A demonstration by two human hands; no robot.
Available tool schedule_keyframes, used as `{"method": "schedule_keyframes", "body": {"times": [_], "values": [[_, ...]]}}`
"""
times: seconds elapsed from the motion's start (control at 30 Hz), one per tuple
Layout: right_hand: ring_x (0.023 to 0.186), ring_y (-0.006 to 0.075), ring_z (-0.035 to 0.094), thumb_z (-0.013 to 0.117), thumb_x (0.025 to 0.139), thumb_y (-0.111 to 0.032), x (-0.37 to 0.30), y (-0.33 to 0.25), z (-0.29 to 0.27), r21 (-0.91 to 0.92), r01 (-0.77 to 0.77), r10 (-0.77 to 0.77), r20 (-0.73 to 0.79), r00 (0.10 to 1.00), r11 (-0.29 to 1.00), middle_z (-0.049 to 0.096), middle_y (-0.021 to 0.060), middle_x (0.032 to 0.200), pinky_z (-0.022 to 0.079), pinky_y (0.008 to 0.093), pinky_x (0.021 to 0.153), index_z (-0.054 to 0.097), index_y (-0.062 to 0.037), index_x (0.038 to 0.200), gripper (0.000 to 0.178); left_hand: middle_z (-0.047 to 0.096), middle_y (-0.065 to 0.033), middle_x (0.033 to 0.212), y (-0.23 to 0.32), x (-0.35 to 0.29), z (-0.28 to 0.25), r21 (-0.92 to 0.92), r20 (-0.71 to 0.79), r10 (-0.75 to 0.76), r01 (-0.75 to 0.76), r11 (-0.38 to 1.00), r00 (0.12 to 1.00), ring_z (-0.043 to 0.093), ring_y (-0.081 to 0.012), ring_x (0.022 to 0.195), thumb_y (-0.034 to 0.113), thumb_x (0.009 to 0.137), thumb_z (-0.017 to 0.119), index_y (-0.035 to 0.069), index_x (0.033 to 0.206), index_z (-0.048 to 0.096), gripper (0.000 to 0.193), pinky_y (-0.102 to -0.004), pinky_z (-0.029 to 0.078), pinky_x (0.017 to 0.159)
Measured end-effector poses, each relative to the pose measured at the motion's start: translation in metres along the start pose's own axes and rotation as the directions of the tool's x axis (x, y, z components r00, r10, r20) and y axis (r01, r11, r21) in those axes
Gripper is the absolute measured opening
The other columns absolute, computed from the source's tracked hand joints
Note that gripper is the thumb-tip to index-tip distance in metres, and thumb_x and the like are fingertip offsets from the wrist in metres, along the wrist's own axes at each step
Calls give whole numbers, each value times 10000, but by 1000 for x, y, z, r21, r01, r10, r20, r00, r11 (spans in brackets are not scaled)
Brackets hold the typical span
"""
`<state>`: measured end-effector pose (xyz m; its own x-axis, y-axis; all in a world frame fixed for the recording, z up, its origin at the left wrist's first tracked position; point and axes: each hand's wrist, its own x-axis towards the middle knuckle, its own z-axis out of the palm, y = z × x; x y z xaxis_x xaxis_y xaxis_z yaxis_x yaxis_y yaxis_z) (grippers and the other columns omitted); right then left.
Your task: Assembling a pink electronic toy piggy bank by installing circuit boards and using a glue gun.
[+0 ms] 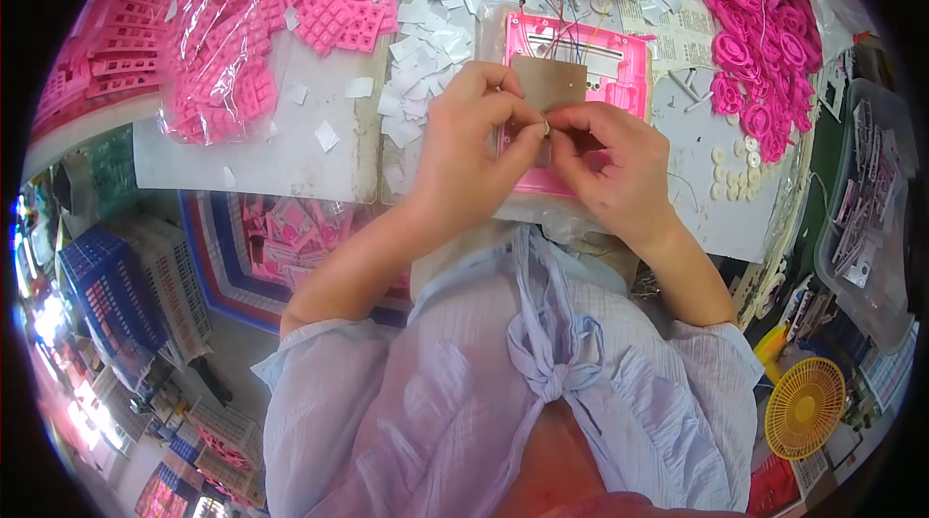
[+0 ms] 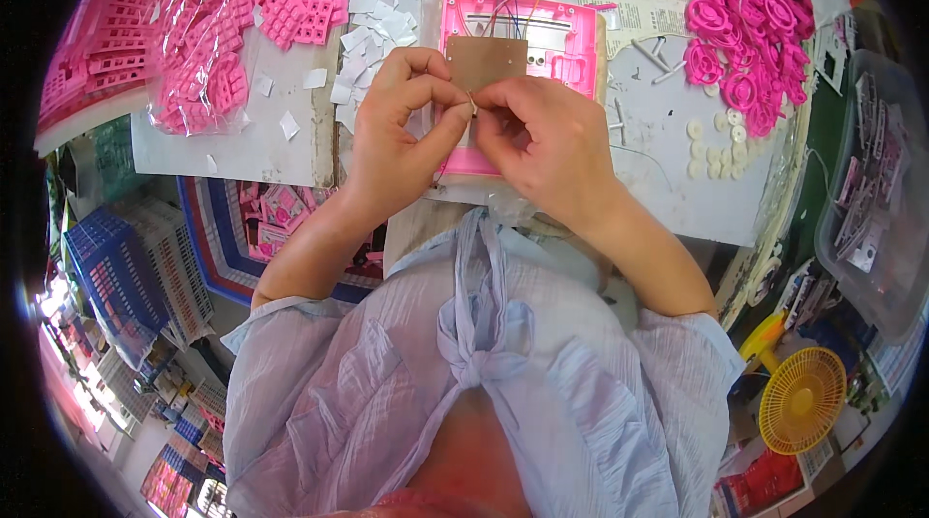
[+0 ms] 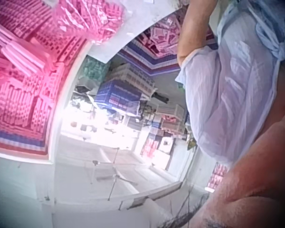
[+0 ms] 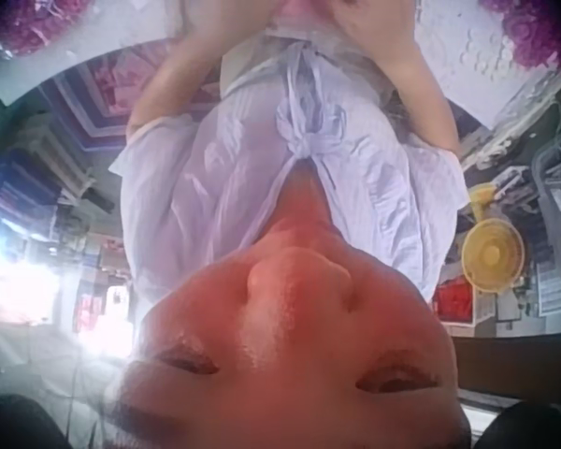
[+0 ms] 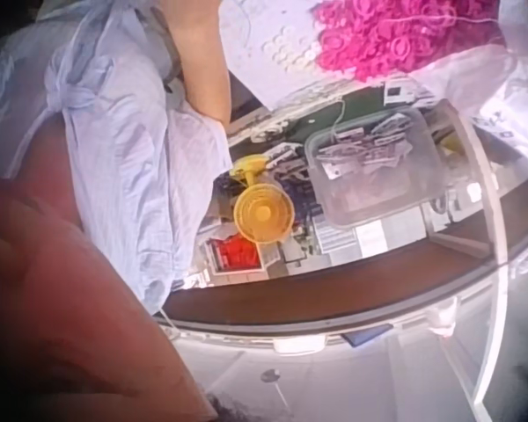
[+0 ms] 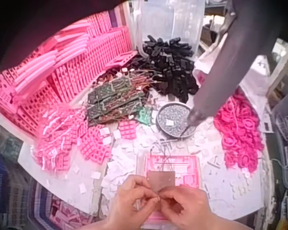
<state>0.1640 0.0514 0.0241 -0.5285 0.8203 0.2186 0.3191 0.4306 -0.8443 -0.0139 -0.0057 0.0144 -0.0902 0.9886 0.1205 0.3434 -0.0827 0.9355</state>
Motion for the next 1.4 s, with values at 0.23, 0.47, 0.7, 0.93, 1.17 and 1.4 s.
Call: {"method": "schedule_keyframes", "body": {"times": [0.23, 0.47, 0.7, 0.93, 1.17, 1.4], "values": [[719, 213, 697, 750, 776, 4, -5, 7, 2, -149, 247, -251, -8, 968, 958, 717, 82, 895, 559, 305, 592, 688, -28, 938, 176, 648, -52, 834, 14, 8, -12, 73, 132, -247, 239, 968, 960, 612, -123, 728, 47, 887, 677, -13, 925, 682, 72, -239, 482, 664], [859, 249, 681, 783, 710, -54, -3, 12, -7, -236, 513, -493, 141, 859, 826, 712, 68, 1030, 555, 336, 635, 692, -47, 928, 236, 692, -45, 794, 21, 34, -30, -266, 499, -508, 682, 681, 702, 643, -83, 704, 60, 954, 611, -51, 1022, 667, 142, -226, 495, 616], [934, 270, 580, 746, 716, -93, -10, 8, -6, -401, 420, -383, 172, 907, 814, 647, 62, 1010, 515, 372, 745, 723, -43, 893, 186, 690, -89, 826, 7, 25, -22, 134, 355, 35, -88, 987, 934, 655, -179, 721, 36, 880, 692, 2, 1047, 666, 172, -325, 512, 642], [945, 274, 575, 723, 734, -123, -14, 9, 2, -398, 416, -357, 216, 909, 818, 644, 66, 992, 492, 392, 795, 714, -27, 854, 155, 624, -111, 837, -14, 7, -13, 238, 298, 299, -374, 897, 907, 623, -317, 770, 51, 824, 737, 49, 995, 585, 229, -415, 499, 681], [994, 268, 551, 684, 737, -88, -12, -8, -8, -431, 388, -242, 355, 903, 815, 627, 51, 1006, 457, 394, 804, 733, -43, 901, 177, 637, -114, 802, -8, 16, -21, 212, 377, 10, -97, 972, 926, 644, -272, 731, 74, 867, 709, 33, 948, 564, 171, -380, 504, 657], [979, 253, 543, 681, 744, -93, -21, -8, -12, -456, 411, -226, 406, 885, 790, 609, 38, 1003, 445, 394, 801, 715, -66, 1078, 337, 641, -145, 772, -31, 95, -75, 771, -128, 396, -161, 616, 909, 634, -372, 824, 206, 826, 657, 49, 786, 673, 163, -519, 469, 793]]}}
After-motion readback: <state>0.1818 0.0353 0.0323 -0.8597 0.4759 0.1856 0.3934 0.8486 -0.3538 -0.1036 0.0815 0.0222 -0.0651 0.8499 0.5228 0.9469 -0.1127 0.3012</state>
